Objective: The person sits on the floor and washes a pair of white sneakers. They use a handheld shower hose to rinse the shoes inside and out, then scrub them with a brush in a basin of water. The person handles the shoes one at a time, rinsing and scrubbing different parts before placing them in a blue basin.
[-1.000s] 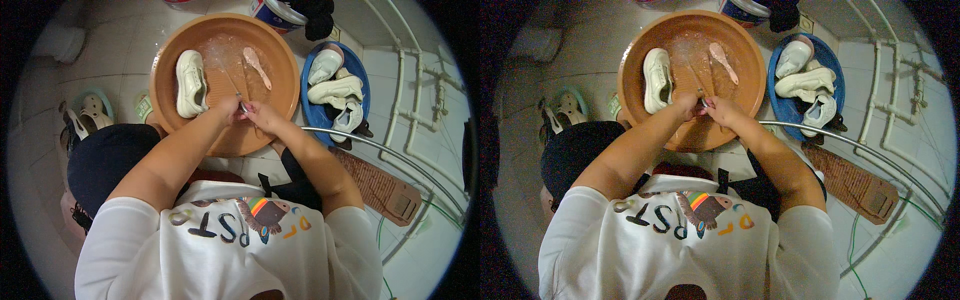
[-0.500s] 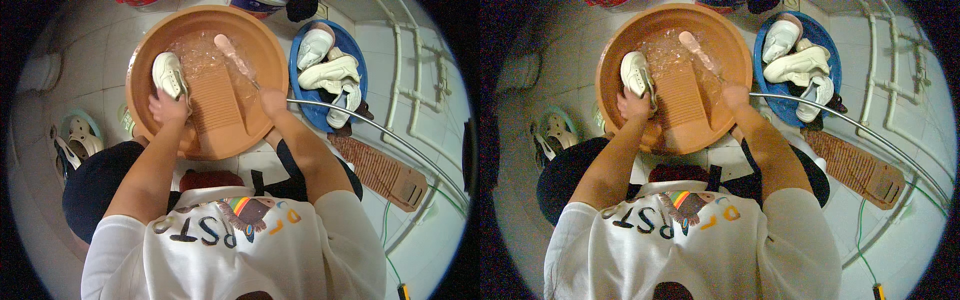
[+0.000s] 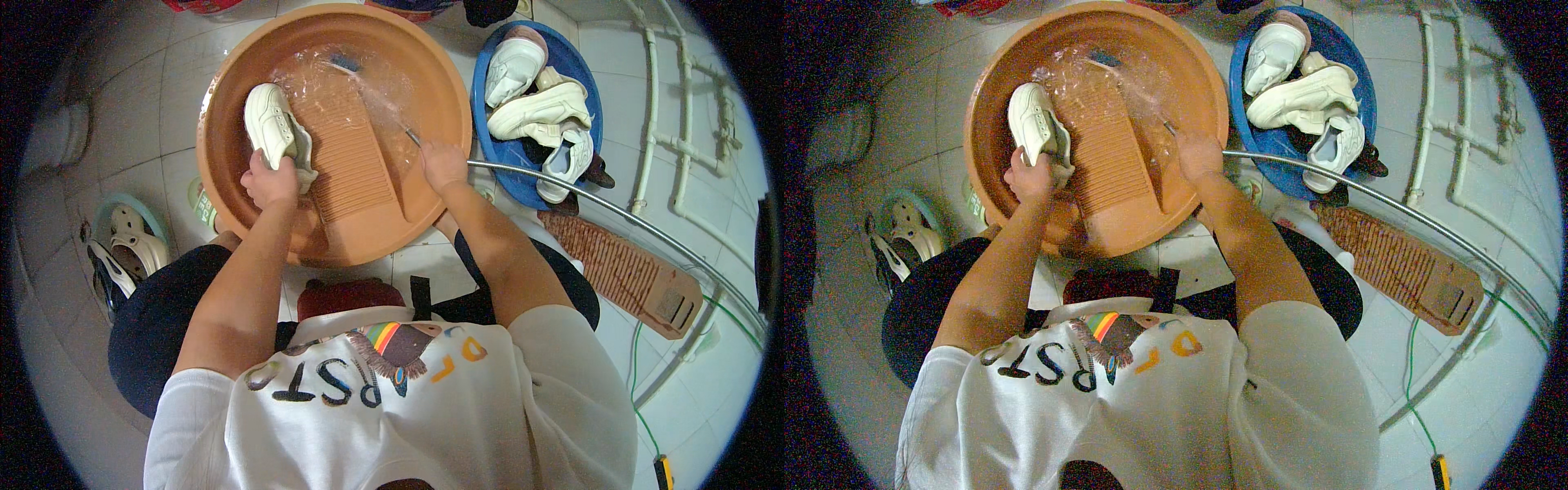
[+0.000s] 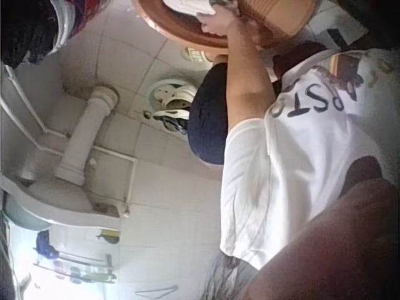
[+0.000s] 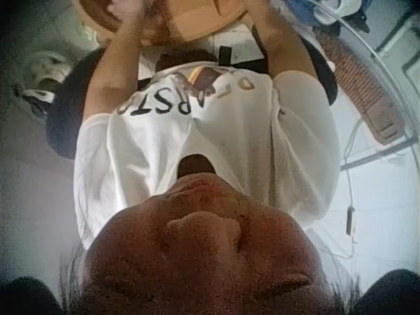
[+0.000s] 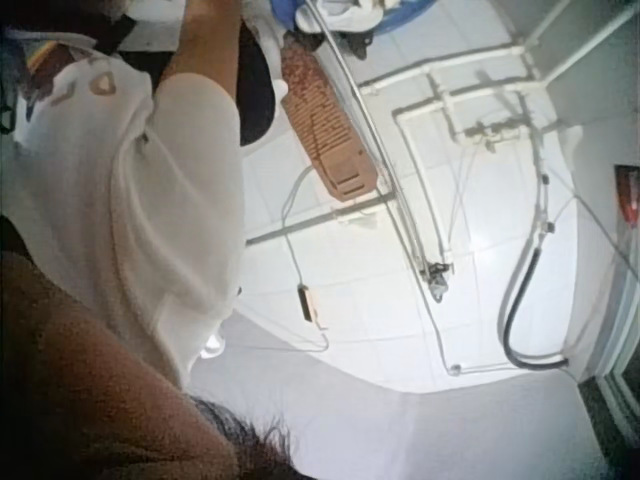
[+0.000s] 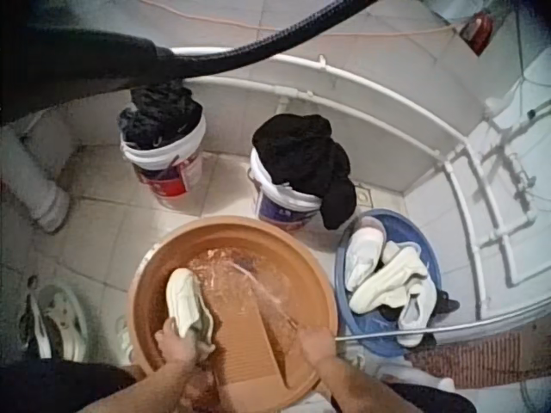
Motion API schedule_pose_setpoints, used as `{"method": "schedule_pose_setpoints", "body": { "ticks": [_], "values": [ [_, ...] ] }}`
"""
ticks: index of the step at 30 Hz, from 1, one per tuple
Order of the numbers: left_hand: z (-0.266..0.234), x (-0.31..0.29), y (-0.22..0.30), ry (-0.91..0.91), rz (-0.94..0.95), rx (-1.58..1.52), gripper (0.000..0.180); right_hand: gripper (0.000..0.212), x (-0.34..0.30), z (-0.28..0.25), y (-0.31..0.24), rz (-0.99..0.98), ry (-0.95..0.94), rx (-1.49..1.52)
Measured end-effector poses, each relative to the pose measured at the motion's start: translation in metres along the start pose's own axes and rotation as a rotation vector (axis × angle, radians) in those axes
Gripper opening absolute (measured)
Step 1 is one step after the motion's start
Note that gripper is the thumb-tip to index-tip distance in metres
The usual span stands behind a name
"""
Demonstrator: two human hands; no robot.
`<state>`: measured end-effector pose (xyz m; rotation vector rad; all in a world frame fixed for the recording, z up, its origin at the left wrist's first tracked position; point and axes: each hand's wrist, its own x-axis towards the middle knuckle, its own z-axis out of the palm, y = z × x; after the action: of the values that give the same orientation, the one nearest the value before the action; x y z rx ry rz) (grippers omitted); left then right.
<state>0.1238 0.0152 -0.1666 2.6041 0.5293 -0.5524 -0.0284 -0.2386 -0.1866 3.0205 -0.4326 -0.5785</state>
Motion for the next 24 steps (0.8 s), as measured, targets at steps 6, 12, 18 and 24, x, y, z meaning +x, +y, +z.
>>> {"method": "schedule_pose_setpoints", "body": {
  "ticks": [6,12,18,24],
  "values": [
    [0.003,0.000,0.000,0.024,-0.006,-0.049,0.057,0.015,-0.002,0.010,0.004,-0.035,0.096,0.023],
    [-0.001,-0.006,0.010,0.041,-0.019,-0.084,0.053,0.016,0.000,0.009,0.007,-0.035,0.028,0.018],
    [0.034,0.025,-0.014,-0.032,0.247,-0.488,0.050,0.016,0.000,0.014,0.009,-0.053,0.192,0.059],
    [0.018,-0.026,0.041,-0.480,0.253,-0.770,0.038,0.013,0.006,-0.006,0.009,-0.103,-0.007,0.103]
  ]
}}
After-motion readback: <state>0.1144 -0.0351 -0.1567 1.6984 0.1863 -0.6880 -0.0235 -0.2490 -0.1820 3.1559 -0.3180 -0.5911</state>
